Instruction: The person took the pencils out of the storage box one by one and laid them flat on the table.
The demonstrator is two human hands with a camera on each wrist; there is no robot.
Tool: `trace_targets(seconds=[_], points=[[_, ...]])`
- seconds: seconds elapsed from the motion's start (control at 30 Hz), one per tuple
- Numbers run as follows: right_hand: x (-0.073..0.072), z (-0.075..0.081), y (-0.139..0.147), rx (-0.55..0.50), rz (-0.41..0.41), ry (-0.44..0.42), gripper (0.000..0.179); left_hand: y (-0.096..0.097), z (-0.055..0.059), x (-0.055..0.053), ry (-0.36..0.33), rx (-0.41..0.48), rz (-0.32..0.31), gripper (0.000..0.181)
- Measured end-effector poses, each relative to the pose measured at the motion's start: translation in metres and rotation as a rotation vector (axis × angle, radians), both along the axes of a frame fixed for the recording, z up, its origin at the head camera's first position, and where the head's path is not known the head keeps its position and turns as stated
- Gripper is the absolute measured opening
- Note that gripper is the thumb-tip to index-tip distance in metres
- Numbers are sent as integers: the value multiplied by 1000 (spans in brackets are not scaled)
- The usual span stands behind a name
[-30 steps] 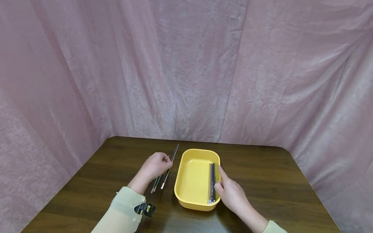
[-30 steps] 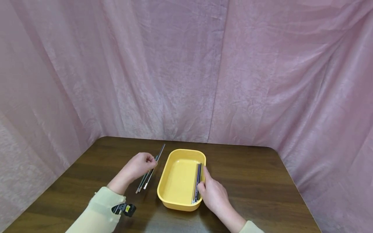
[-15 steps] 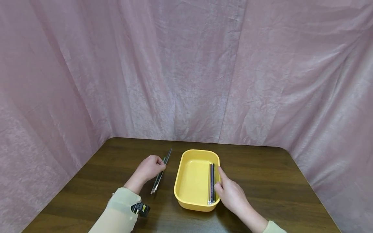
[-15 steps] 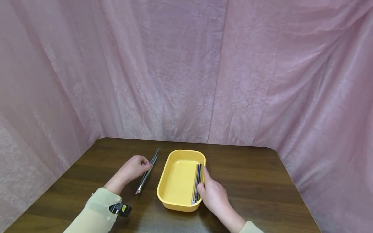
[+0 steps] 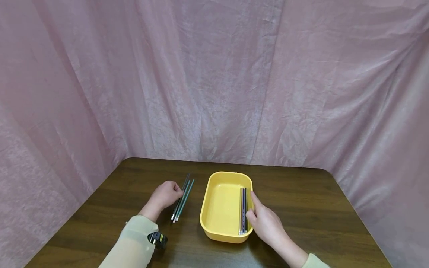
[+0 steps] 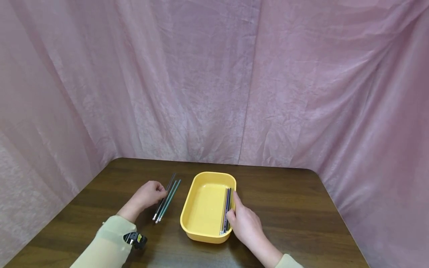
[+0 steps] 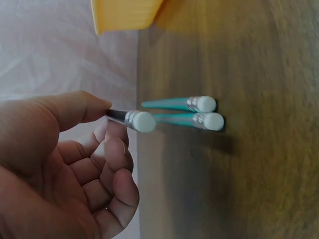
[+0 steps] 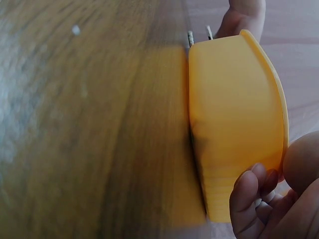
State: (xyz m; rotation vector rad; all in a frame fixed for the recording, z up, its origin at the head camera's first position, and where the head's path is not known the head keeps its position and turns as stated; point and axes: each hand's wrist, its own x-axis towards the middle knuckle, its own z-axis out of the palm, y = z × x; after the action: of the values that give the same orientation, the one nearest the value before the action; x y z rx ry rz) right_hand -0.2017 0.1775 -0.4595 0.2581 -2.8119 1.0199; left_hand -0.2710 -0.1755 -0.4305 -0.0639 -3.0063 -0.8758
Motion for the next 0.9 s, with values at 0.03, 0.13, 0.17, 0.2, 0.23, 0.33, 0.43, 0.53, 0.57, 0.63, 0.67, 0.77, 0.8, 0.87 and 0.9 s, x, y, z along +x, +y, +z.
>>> trace_targets(seconds=[0.03, 0.13, 0.17, 0.2, 0.23, 0.33, 0.43, 0.53, 0.57, 0.63, 0.67, 0.77, 0.8, 0.87, 0.9], points=[[0, 0, 0, 1, 0, -5, 72, -1, -1, 0, -1, -3, 1, 24], [0, 0, 0, 1, 5, -5, 71, -4, -4, -1, -6, -13, -4, 29], [0, 0, 0, 1, 6, -6, 71, -5, -6, -1, -10, -20, -3, 32], [0, 0, 0, 1, 8, -5, 71, -6, -8, -2, -15, -25, -3, 35], [0, 0, 0, 0, 9, -5, 71, -7, -10, -3, -20, -30, 0, 38], [1, 0, 0, -1, 11, -7, 71, -10, -18, -7, -43, -41, 15, 46], [0, 0, 1, 1, 10, -7, 71, -12, -21, -10, -65, -46, 25, 48], [-1, 1, 1, 0, 8, -11, 71, -12, -19, -10, -68, -62, 25, 49], [-1, 2, 1, 0, 7, -13, 71, -12, -18, -10, -67, -69, 25, 49], [-1, 3, 1, -4, 4, -21, 71, -12, -17, -11, -63, -83, 26, 48], [-1, 3, 1, -4, 2, -24, 71, -12, -17, -11, -60, -90, 26, 48], [-1, 4, 1, -2, 1, -23, 71, -12, -19, -14, -67, -102, 26, 49], [-1, 5, 1, -2, 2, -21, 71, -13, -20, -15, -68, -106, 24, 49], [-2, 5, 0, 3, 5, -13, 71, -12, -22, -17, -70, -114, 25, 49], [-2, 5, 0, 5, 7, -11, 71, -12, -23, -17, -71, -119, 27, 49]])
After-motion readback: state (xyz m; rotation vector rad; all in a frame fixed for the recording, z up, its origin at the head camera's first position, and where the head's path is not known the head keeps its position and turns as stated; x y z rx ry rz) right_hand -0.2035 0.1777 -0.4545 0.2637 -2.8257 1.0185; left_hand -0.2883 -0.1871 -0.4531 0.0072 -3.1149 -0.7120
